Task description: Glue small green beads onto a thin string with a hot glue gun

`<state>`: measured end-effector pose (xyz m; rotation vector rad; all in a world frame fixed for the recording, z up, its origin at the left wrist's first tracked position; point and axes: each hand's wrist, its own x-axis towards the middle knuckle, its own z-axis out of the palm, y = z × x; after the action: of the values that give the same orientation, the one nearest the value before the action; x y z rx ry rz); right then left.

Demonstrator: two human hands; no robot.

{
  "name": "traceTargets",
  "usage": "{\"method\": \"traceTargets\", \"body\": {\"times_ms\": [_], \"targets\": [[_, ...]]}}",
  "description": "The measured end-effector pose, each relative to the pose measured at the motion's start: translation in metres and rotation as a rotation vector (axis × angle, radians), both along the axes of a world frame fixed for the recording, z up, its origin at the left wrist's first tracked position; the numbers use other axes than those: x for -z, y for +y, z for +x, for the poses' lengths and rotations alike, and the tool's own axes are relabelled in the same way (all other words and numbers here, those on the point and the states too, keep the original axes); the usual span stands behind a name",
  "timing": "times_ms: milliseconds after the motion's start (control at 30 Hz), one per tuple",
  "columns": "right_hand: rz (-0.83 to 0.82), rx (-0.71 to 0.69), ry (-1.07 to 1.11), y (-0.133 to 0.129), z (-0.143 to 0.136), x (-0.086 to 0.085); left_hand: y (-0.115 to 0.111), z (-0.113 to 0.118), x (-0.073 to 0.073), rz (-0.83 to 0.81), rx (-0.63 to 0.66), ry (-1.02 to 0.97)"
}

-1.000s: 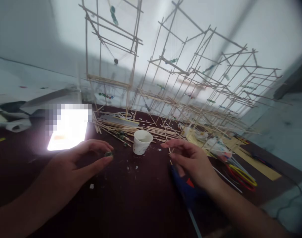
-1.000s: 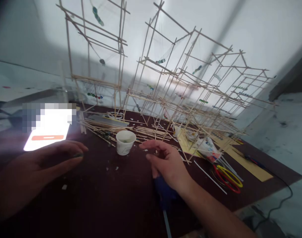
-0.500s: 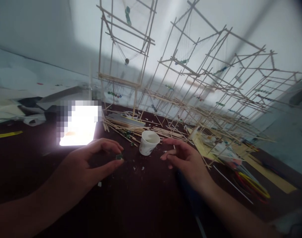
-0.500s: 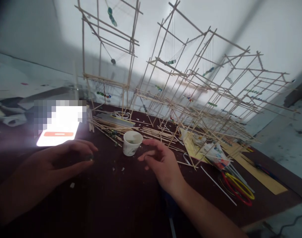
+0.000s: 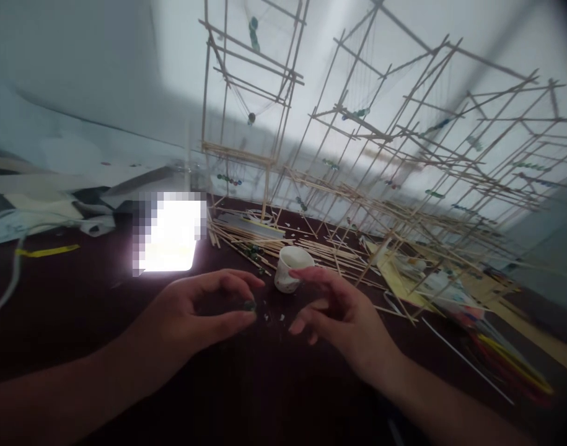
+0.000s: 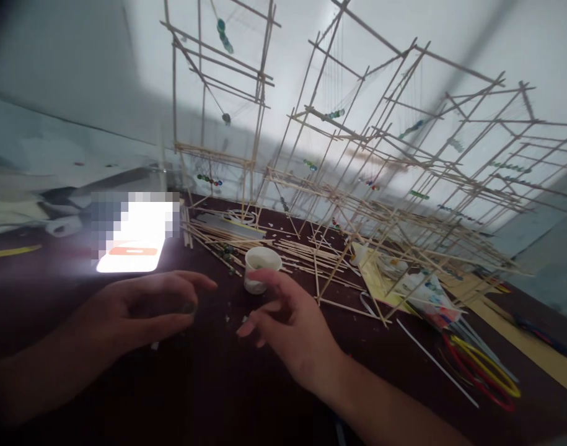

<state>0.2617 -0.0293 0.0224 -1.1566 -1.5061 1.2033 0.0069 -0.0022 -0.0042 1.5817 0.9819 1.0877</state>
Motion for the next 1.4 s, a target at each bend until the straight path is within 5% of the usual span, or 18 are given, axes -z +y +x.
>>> {"method": "traceTargets", "body": {"times_ms": [200,467,633,767,933,1033,1133,1300,1400], "targets": [[-0.094,-0.157,0.089,-0.006,-0.023,0.002,-0.006,0.006,-0.001,-0.247,0.194,-0.148],[-0.188,-0.221,0.124,-0.009,-0.031,0.011,-0.009,0.012,-0.002,-0.322,0.445,-0.345],[-0.173,-0.197,0.029,-0.013,-0.022,0.008,-0.009,0.003,-0.007,-0.233,0.222,-0.161],[0.027,0.013,-0.047,-0.01,0.007,0.005,-0.002,-0.007,-0.009,-0.136,-0.07,-0.001],[0.354,0.388,-0.181,-0.009,0.041,0.005,0.001,-0.009,-0.008,-0.01,-0.099,0.038],[0.491,0.425,-0.264,-0.015,0.038,0.002,-0.005,-0.003,-0.008,0.029,-0.075,0.075],[0.335,0.258,-0.172,-0.019,0.021,-0.004,-0.014,0.003,-0.011,0.026,-0.068,0.121],[-0.242,-0.197,0.129,-0.016,-0.011,-0.001,-0.022,0.005,-0.017,0.053,-0.025,0.117],[-0.399,-0.302,0.343,-0.014,-0.023,0.009,-0.023,0.003,-0.019,0.028,0.002,0.118]]}}
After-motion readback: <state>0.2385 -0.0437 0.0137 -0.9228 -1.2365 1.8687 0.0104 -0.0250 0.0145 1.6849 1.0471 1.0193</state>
